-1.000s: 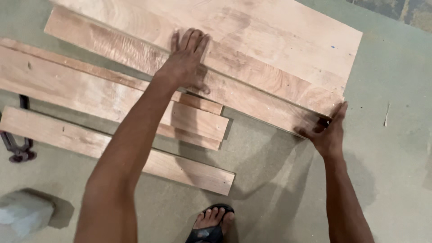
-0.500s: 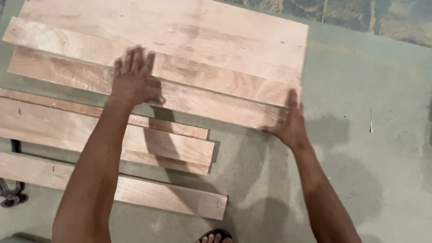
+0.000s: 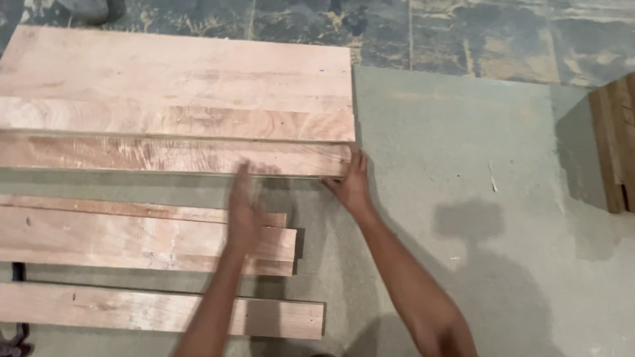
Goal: The person hammers nails into wooden planks, applies glue to the edges, and joins the planks together. They then mark the wood with a pencil and gather nails from a container.
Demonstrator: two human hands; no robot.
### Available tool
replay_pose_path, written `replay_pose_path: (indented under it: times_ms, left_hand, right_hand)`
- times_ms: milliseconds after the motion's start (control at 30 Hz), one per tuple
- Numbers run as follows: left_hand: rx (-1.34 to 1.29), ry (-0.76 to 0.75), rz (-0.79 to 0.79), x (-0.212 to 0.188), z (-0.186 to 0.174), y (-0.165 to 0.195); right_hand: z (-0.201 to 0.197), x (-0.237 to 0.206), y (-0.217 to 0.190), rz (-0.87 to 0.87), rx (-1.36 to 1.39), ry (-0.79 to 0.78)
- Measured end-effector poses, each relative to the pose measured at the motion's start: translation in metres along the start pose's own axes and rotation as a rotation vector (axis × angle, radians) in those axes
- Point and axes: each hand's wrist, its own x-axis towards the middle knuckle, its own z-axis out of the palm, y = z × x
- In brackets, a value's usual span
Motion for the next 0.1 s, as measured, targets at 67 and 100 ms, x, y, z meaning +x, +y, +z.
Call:
replay_pose_path:
  times_ms: [67,100]
  left_hand:
    - [-0.117,-0.124,-0.108,-0.033,0.040,0.033]
    - [-0.090,-0.179,-0.114,-0.047,0.052,0.047]
  right_hand:
    - [0.001,-0.037,0.010,0.078,0.134,0.141]
    - [-0.006,-0.063,0.017,0.073,0.137,0.162]
